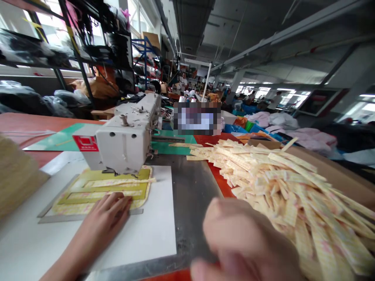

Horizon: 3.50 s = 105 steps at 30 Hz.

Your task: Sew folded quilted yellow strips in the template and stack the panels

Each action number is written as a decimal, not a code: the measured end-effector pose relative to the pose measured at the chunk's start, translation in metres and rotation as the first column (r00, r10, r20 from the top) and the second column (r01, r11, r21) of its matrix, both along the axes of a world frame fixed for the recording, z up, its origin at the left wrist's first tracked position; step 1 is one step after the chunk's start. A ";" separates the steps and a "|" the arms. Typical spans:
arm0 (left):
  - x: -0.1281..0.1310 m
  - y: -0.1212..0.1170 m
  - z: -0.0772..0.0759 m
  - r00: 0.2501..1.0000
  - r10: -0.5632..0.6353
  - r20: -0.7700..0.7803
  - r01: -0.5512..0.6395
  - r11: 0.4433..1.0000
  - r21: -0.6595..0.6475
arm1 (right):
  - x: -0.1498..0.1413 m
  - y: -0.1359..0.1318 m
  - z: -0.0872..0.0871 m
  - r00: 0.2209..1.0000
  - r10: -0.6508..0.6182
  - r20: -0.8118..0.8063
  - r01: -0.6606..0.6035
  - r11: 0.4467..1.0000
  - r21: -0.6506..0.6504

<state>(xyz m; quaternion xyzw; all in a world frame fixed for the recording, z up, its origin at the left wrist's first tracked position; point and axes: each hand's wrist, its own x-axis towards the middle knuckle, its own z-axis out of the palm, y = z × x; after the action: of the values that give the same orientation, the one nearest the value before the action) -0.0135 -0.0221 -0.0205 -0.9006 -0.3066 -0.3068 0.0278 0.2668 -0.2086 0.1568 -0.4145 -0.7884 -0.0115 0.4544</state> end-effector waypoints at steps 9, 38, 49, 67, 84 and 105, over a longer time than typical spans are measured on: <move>0.016 -0.017 0.017 1.000 -0.005 -0.027 0.004 0.999 -0.045 | -0.015 0.117 -0.092 0.980 -0.131 0.152 0.170 0.944 -0.283; 0.017 -0.022 0.022 0.998 0.042 0.043 -0.033 0.979 -0.202 | -0.024 0.190 -0.172 0.992 -0.040 0.123 0.072 0.960 -0.269; 0.038 -0.033 0.017 0.824 0.206 0.528 0.107 0.858 -0.502 | -0.059 0.142 -0.148 1.000 0.002 0.017 -0.001 0.997 -0.077; 0.040 -0.041 0.021 0.735 0.197 0.649 0.196 0.854 -0.482 | -0.056 0.143 -0.125 0.935 0.227 -0.272 -0.307 0.903 -0.301; 0.018 -0.028 0.038 0.868 -0.006 0.497 0.192 0.926 -0.325 | -0.049 0.170 -0.148 0.712 0.182 -0.679 -0.677 0.433 -0.595; 0.014 -0.019 0.039 0.914 0.040 0.403 0.087 0.952 -0.292 | -0.068 0.166 -0.165 0.803 0.070 -0.592 -0.389 0.814 -0.431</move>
<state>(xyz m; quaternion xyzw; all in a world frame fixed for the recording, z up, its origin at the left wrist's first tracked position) 0.0009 -0.0414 0.0190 -0.8147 -0.3381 -0.4358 -0.1787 0.1988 -0.0425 -0.0082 -0.4061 -0.6410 0.3846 0.5257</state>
